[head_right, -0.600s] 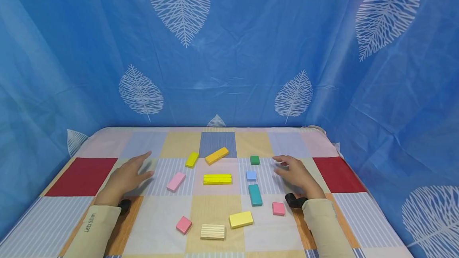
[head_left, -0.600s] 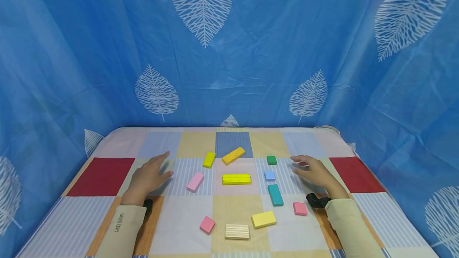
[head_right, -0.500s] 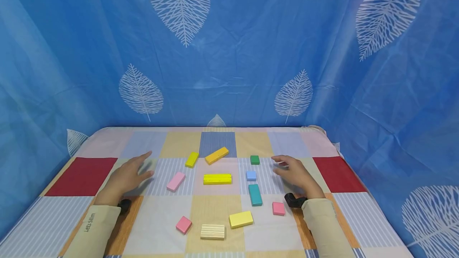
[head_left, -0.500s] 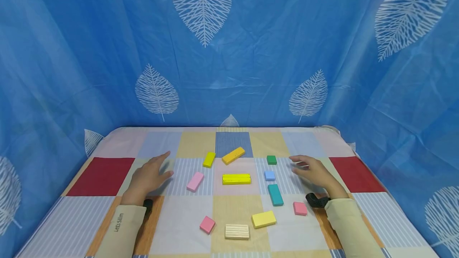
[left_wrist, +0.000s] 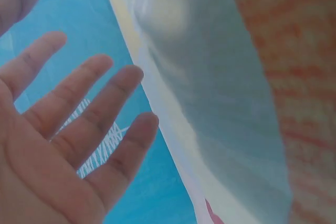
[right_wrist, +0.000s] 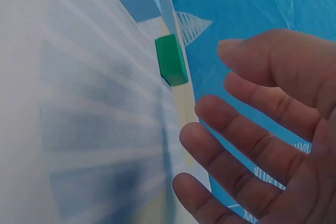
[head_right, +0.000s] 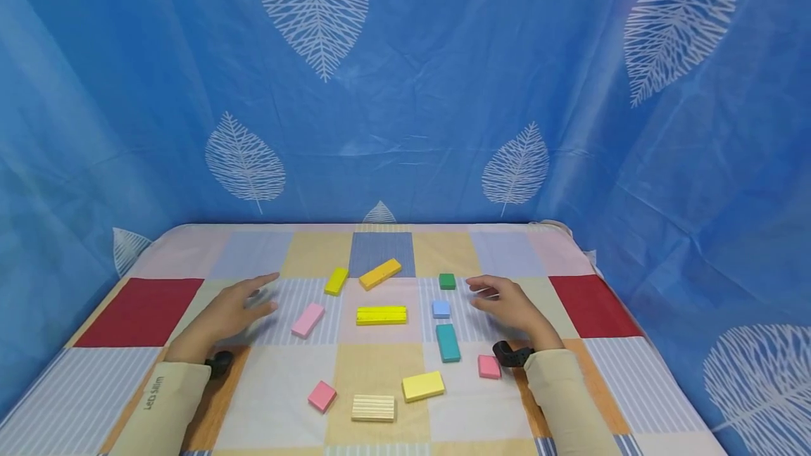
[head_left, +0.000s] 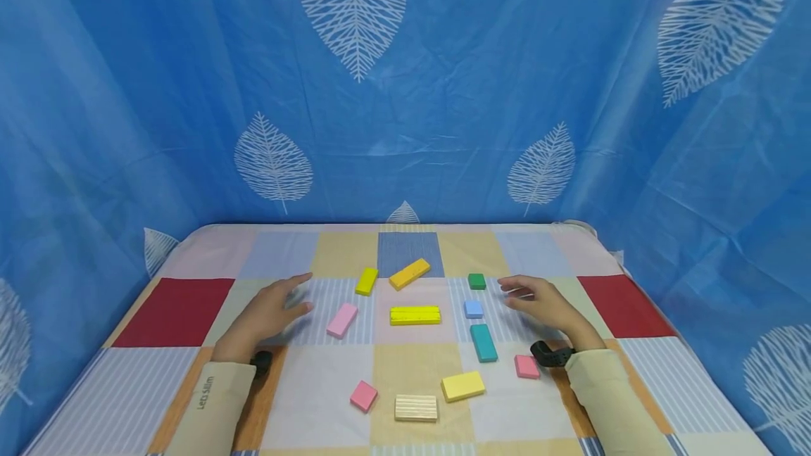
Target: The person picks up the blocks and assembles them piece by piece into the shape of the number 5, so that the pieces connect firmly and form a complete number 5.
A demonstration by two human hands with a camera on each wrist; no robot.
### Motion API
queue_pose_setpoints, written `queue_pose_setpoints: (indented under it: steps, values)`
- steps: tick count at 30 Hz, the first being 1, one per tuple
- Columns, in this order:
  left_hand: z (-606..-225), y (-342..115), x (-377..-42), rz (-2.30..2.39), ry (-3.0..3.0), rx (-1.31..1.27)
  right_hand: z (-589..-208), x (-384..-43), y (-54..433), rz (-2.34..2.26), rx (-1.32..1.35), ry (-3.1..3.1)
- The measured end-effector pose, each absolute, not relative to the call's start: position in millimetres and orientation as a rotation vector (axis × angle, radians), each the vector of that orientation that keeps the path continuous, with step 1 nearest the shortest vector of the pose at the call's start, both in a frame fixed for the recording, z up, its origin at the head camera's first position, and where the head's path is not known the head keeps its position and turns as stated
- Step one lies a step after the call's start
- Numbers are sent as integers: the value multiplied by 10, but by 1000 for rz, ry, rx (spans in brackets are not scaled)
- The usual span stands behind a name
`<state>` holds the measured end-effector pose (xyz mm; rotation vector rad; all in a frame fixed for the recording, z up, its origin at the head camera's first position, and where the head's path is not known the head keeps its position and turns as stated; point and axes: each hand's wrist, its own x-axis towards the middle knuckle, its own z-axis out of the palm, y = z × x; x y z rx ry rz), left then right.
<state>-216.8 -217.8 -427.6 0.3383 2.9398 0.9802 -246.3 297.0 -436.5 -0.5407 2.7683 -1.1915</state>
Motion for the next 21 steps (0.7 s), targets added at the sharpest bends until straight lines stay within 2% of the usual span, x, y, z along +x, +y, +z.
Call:
queue_pose_setpoints:
  steps: [21]
  values:
    - [-4292,-2006,-2406,1176,2728,397,-4422,-2585,2800,-1329,-646,2684]
